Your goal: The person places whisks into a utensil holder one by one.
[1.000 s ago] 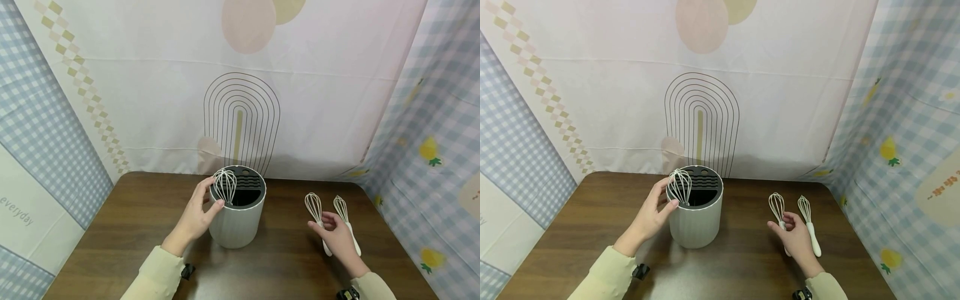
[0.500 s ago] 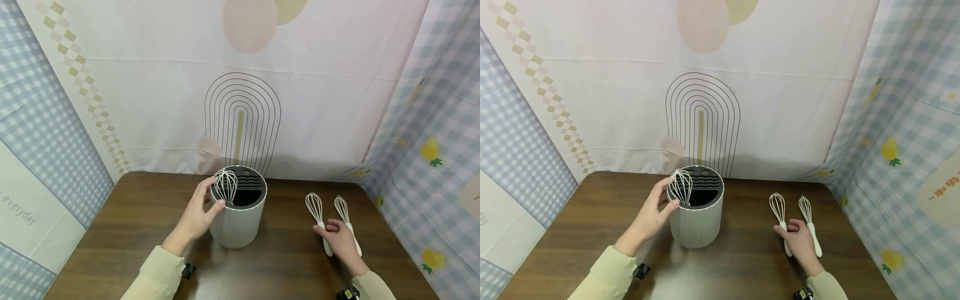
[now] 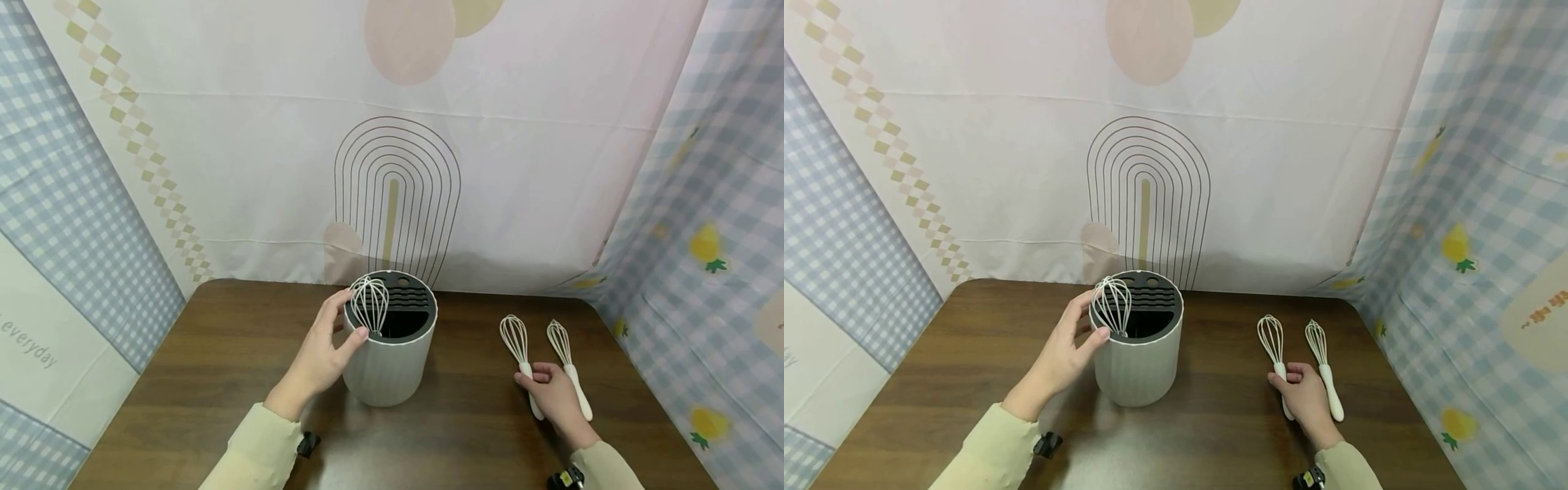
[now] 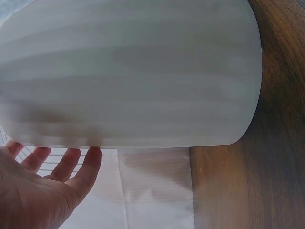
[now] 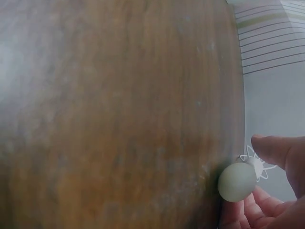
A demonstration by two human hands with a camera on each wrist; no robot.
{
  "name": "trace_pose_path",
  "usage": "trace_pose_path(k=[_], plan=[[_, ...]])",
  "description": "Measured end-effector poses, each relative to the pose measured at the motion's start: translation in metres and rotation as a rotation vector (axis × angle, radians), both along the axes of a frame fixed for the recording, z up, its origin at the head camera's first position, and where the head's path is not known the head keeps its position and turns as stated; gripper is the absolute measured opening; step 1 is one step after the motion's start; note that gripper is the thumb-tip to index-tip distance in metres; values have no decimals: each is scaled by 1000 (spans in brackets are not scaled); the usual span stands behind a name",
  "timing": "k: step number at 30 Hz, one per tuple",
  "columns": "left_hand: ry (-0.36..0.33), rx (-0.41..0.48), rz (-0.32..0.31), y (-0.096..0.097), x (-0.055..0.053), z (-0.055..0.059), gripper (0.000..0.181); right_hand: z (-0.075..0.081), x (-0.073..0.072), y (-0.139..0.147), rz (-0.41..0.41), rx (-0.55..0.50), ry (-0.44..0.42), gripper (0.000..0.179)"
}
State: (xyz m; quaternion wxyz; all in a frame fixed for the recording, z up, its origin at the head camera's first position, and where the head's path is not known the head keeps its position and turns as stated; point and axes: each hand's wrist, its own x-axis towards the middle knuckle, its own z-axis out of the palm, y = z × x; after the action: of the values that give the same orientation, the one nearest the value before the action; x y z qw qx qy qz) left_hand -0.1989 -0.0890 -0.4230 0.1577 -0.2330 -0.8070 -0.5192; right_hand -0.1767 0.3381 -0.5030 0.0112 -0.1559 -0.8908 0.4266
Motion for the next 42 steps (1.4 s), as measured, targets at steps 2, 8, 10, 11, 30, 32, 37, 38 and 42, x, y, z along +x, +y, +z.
trace_pose_path(k=[2, 8, 10, 11, 30, 32, 37, 38, 42], plan=[[2, -1, 2, 0, 0, 0, 60, 0, 0, 0, -2, 1, 5, 60], [11, -1, 1, 0, 1, 0, 60, 0, 1, -1, -4, 1, 9, 51], [14, -3, 2, 0, 0, 0, 60, 1, 0, -2, -3, 5, 4, 49], [15, -4, 2, 0, 0, -1, 60, 1, 0, -2, -2, 7, 2, 48], [7, -13, 2, 0, 1, 1, 59, 35, -4, -14, 33, 79, 114, 32], [11, -11, 2, 0, 1, 1, 59, 43, -5, -20, 44, 95, 148, 32], [11, -13, 1, 0, 0, 0, 59, 59, -8, -36, 65, 103, 229, 31], [9, -14, 1, 0, 0, 0, 59, 62, -8, -39, 69, 96, 239, 31], [3, -16, 2, -1, 0, 0, 59, 73, -8, -49, 93, 42, 262, 34]])
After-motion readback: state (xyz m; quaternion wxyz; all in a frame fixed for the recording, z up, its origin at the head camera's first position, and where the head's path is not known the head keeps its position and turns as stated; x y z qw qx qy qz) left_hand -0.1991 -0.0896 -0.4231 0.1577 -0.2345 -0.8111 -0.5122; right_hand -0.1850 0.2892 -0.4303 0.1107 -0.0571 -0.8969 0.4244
